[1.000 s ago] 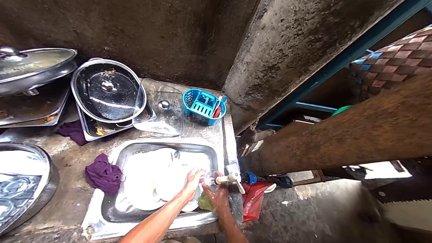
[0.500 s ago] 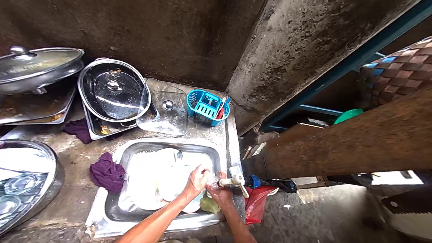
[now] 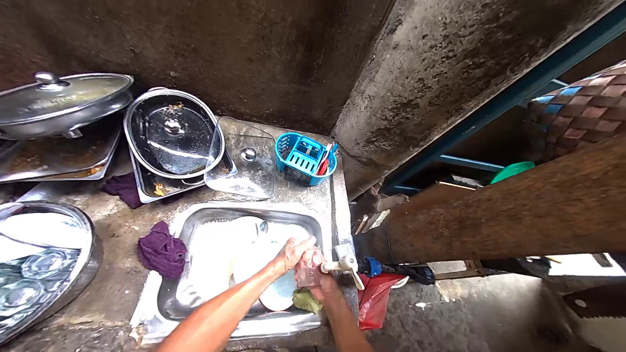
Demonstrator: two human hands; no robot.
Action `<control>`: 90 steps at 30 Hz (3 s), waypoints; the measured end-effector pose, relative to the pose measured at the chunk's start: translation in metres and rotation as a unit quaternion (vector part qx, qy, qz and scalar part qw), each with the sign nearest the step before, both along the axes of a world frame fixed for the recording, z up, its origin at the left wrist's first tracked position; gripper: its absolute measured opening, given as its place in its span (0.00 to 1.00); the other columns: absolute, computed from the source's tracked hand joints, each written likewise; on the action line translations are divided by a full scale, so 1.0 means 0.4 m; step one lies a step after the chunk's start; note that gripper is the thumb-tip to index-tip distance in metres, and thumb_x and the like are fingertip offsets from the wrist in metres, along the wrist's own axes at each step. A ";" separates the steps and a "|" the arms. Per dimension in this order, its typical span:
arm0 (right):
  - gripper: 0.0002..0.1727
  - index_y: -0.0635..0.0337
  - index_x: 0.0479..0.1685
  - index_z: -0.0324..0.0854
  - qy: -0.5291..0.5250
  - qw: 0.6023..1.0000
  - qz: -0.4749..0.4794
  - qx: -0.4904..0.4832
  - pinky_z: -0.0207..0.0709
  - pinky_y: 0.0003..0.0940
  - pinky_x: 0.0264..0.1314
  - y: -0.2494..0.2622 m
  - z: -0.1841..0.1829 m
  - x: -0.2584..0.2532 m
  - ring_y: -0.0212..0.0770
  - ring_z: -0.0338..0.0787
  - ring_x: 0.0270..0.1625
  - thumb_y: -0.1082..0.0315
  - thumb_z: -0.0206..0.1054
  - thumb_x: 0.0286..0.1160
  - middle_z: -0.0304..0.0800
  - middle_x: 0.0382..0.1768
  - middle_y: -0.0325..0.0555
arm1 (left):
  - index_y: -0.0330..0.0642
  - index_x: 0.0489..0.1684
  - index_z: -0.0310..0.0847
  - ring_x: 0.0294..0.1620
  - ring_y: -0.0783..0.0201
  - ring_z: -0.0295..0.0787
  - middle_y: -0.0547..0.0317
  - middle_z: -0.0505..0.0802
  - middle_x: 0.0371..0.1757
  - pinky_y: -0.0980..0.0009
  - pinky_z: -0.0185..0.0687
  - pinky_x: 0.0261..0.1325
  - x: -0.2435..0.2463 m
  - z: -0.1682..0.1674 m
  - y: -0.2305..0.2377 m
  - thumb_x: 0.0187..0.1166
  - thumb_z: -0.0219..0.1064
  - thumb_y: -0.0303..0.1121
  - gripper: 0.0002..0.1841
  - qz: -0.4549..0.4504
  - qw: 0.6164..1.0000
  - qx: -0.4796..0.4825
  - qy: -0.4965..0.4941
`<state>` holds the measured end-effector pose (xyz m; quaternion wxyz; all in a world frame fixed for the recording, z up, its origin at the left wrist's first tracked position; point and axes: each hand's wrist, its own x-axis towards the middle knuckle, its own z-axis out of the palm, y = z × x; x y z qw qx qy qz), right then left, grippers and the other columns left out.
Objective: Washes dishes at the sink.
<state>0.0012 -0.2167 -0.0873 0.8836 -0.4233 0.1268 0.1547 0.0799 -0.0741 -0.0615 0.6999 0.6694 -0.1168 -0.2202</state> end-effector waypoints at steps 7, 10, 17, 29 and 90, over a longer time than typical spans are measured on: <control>0.20 0.70 0.76 0.68 0.090 0.958 -0.174 -0.209 0.80 0.37 0.65 0.071 0.020 -0.007 0.40 0.84 0.61 0.69 0.47 0.93 0.83 0.62 0.58 | 0.37 0.84 0.70 0.83 0.47 0.73 0.37 0.76 0.83 0.52 0.69 0.85 -0.157 0.012 -0.035 0.86 0.60 0.36 0.27 0.058 0.981 0.148 -0.110; 0.24 0.55 0.49 0.76 0.059 0.965 -0.234 -0.102 0.86 0.29 0.43 0.094 0.033 0.025 0.29 0.89 0.39 0.49 0.38 0.96 0.88 0.35 0.36 | 0.45 0.71 0.85 0.84 0.42 0.71 0.40 0.80 0.80 0.50 0.69 0.85 -0.200 -0.021 0.001 0.80 0.62 0.33 0.21 0.075 0.918 0.165 -0.351; 0.14 0.63 0.56 0.77 0.069 0.977 0.014 -0.204 0.88 0.34 0.25 0.070 0.143 -0.007 0.40 0.93 0.26 0.65 0.48 0.93 0.94 0.34 0.48 | 0.29 0.73 0.75 0.64 0.49 0.88 0.36 0.88 0.64 0.53 0.81 0.70 -0.081 0.002 0.071 0.89 0.57 0.41 0.24 0.078 0.980 0.173 -0.054; 0.18 0.50 0.50 0.70 0.106 0.979 -0.161 -0.067 0.85 0.28 0.32 0.044 0.067 -0.028 0.27 0.87 0.30 0.63 0.32 0.95 0.85 0.29 0.32 | 0.45 0.82 0.70 0.58 0.35 0.88 0.31 0.77 0.77 0.38 0.84 0.57 -0.110 0.089 0.032 0.71 0.78 0.45 0.38 -0.033 0.966 0.235 -0.103; 0.13 0.63 0.47 0.82 0.100 0.907 0.070 -0.404 0.80 0.32 0.22 0.061 -0.048 0.108 0.37 0.86 0.21 0.61 0.61 0.89 0.89 0.28 0.47 | 0.50 0.88 0.65 0.76 0.26 0.73 0.39 0.73 0.84 0.35 0.84 0.56 -0.186 0.365 1.153 0.65 0.83 0.31 0.45 -0.033 0.596 0.799 -0.076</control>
